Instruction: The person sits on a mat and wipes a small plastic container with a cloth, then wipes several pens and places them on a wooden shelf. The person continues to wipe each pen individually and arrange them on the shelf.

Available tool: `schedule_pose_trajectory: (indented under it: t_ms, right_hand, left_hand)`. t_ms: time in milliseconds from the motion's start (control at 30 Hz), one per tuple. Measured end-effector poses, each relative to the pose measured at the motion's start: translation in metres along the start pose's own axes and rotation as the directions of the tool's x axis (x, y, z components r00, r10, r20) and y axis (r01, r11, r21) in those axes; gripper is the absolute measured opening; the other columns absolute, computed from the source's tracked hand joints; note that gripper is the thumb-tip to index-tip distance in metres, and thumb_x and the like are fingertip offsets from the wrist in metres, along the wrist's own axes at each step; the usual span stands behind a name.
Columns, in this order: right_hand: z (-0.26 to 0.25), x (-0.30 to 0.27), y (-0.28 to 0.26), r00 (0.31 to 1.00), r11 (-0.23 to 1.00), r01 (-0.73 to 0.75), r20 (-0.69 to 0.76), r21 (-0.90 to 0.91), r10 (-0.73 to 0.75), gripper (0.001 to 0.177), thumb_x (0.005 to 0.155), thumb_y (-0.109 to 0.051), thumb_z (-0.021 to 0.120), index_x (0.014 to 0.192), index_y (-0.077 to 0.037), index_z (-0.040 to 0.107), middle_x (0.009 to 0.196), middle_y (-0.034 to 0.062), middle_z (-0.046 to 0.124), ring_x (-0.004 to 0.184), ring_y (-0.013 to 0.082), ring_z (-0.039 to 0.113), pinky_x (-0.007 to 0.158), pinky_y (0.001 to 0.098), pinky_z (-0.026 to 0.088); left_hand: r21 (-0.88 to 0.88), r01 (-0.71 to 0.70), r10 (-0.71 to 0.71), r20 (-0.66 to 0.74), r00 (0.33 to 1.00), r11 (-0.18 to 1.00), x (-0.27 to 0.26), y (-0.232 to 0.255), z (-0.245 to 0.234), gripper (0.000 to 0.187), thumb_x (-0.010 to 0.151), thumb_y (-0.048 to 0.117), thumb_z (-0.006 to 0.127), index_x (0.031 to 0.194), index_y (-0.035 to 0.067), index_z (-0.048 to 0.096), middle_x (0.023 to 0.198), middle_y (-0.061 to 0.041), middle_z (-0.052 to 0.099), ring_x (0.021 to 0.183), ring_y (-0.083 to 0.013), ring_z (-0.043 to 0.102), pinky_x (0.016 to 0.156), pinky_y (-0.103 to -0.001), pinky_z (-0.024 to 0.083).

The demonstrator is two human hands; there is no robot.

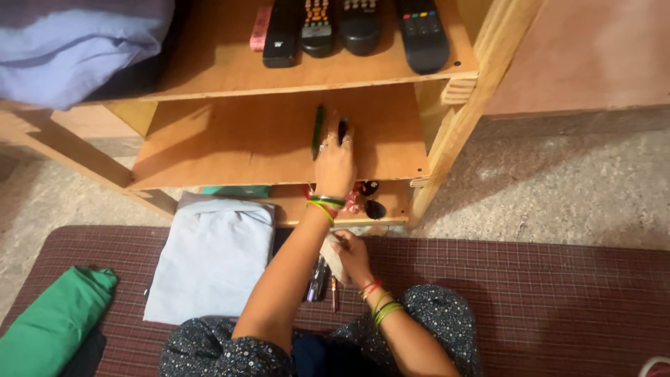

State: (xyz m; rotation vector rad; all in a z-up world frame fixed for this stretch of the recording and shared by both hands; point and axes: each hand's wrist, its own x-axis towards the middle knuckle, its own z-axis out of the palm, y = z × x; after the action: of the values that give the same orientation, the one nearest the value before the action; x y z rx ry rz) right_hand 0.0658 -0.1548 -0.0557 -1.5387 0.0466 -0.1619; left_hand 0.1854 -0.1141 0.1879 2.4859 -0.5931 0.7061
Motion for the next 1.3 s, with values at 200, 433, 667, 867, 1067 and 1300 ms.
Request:
schedule_pose_trajectory:
  t_ms: [200, 433, 667, 867, 1067, 1300]
  right_hand:
    - [0.001, 0.007, 0.014, 0.999, 0.998, 0.050, -0.014, 0.048, -0.050, 0.021, 0.087, -0.002, 0.070, 0.107, 0.000, 0.069, 0.092, 0.0042, 0.074, 0.083, 0.0106, 0.066, 0.078, 0.0277, 0.054]
    - [0.004, 0.007, 0.015, 0.998, 0.975, -0.060, 0.032, 0.213, 0.055, 0.009, 0.090, -0.001, 0.064, 0.098, -0.001, 0.068, 0.075, 0.0018, 0.070, 0.065, 0.0086, 0.062, 0.058, 0.0264, 0.050]
    - [0.004, 0.005, -0.006, 0.998, 0.998, -0.058, 0.012, -0.024, 0.058, 0.019, 0.086, -0.007, 0.070, 0.104, -0.001, 0.071, 0.081, 0.0055, 0.074, 0.072, 0.0116, 0.068, 0.068, 0.0283, 0.055]
    - [0.004, 0.005, 0.001, 0.998, 0.993, -0.063, 0.018, -0.104, 0.065, 0.023, 0.085, -0.009, 0.073, 0.106, -0.001, 0.071, 0.085, 0.0072, 0.077, 0.077, 0.0136, 0.071, 0.072, 0.0298, 0.057]
    - [0.005, 0.012, 0.017, 0.996, 0.991, -0.055, 0.068, -0.122, 0.064, 0.022, 0.085, -0.008, 0.073, 0.106, 0.000, 0.069, 0.088, 0.0094, 0.077, 0.079, 0.0148, 0.070, 0.075, 0.0308, 0.056]
    - [0.006, 0.009, 0.046, 0.997, 0.995, -0.043, 0.056, -0.093, 0.048, 0.025, 0.086, -0.007, 0.072, 0.111, -0.003, 0.070, 0.092, 0.0076, 0.076, 0.082, 0.0137, 0.069, 0.078, 0.0299, 0.056]
  left_hand:
    - [0.036, -0.082, 0.085, -0.074, 0.994, 0.996, 0.001, 0.006, 0.005, 0.053, 0.090, 0.028, 0.067, 0.138, 0.006, 0.060, 0.160, -0.022, 0.032, 0.145, -0.0495, 0.033, 0.116, -0.052, 0.034]
    - [-0.949, 0.159, -0.148, 0.205, 0.967, -0.272, -0.054, 0.027, -0.027, 0.075, 0.109, 0.055, 0.034, 0.155, -0.004, 0.038, 0.164, -0.023, 0.037, 0.155, -0.0358, 0.033, 0.128, -0.046, 0.027]
    - [-0.848, 0.193, -0.104, 0.278, 0.955, -0.493, -0.056, 0.014, -0.040, 0.084, 0.108, 0.060, 0.023, 0.158, -0.007, 0.030, 0.163, -0.024, 0.036, 0.154, -0.0340, 0.033, 0.129, -0.043, 0.024]
    - [-0.677, 0.160, -0.107, 0.119, 0.987, 0.718, -0.047, 0.010, -0.042, 0.085, 0.104, 0.068, 0.038, 0.153, 0.000, 0.047, 0.166, -0.017, 0.038, 0.157, -0.0302, 0.030, 0.126, -0.043, 0.024]
    - [0.203, -0.171, 0.145, 0.138, 0.980, 0.964, -0.034, 0.002, -0.027, 0.095, 0.088, 0.075, 0.047, 0.143, -0.002, 0.055, 0.159, -0.020, 0.039, 0.151, -0.0327, 0.028, 0.123, -0.054, 0.013]
    - [0.213, -0.112, 0.085, 0.133, 0.987, 0.971, -0.014, -0.013, -0.014, 0.094, 0.092, 0.076, 0.050, 0.145, -0.002, 0.055, 0.161, -0.021, 0.035, 0.153, -0.0345, 0.028, 0.125, -0.056, 0.015]
